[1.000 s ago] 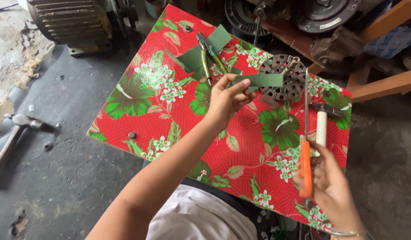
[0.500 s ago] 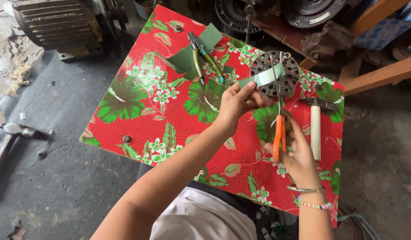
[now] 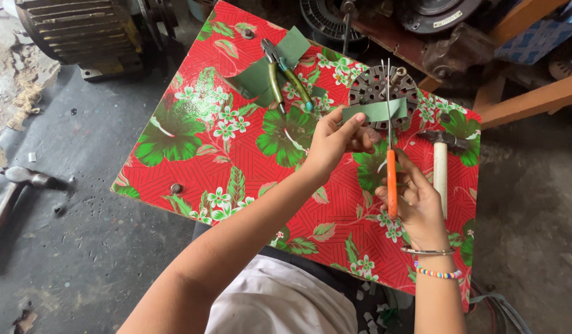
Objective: The person cuts small pieces of green paper with scissors and then inserts them by hand into the slots of a circular motor component on a floral-patterned table.
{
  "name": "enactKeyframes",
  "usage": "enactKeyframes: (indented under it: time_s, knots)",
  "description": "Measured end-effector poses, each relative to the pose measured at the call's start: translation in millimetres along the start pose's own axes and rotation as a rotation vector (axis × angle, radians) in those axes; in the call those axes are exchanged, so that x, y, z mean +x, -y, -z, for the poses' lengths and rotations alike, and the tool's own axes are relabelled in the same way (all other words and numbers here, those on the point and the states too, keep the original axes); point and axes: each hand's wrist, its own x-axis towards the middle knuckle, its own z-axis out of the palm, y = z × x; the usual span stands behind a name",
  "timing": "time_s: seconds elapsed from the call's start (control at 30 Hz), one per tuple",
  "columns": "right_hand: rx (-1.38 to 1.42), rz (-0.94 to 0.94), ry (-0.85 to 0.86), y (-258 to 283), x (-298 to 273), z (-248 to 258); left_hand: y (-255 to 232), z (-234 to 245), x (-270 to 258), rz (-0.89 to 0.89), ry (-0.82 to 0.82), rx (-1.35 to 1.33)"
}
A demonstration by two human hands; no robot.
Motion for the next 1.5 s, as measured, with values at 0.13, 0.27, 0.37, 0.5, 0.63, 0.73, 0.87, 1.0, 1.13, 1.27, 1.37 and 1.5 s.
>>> enactKeyframes:
  time_s: [0.13, 0.27, 0.37, 0.5, 0.63, 0.73, 0.87, 1.0, 1.13, 1.27, 1.37, 1.5]
  knots:
    - [-0.005, -0.041, -0.091, 0, -1, -7, -1, 1, -3, 0.010, 0.010, -0.005]
    - [-0.029, -0.012, -0.100, -1, -4, -8, -4, 1, -3, -0.001, 0.007, 0.009]
    - [-0.055, -0.021, -0.109, -2, -6, -6, -4, 3, -3, 0.004, 0.002, 0.015]
    - [-0.065, -0.019, -0.105, 0, -11, -7, -1, 9, -6, 0.002, 0.018, 0.038]
    - [-0.061, -0.071, -0.152, 4, -18, -16, 6, 14, -7, 0.022, -0.003, 0.048]
    - [-0.107, -0.089, -0.159, 7, -22, -18, 11, 17, -9, 0.015, -0.002, 0.012]
    - [-0.087, -0.089, -0.145, 2, -25, -15, 12, 20, -11, 0.042, -0.018, 0.017]
    - [-0.074, -0.098, -0.133, -8, -24, -11, 14, 24, -13, 0.075, -0.016, 0.010]
    - [-0.046, -0.139, -0.140, -13, -23, -11, 16, 25, -12, 0.095, -0.008, 0.080]
    - [-0.008, -0.193, -0.106, -14, -17, -15, 16, 24, -13, 0.065, 0.109, 0.255]
    - [-0.028, -0.171, -0.079, -14, -15, -12, 10, 24, -14, 0.033, 0.069, 0.251]
    - [-0.074, -0.166, -0.086, -14, -16, -4, -1, 26, -17, -0.006, 0.066, 0.374]
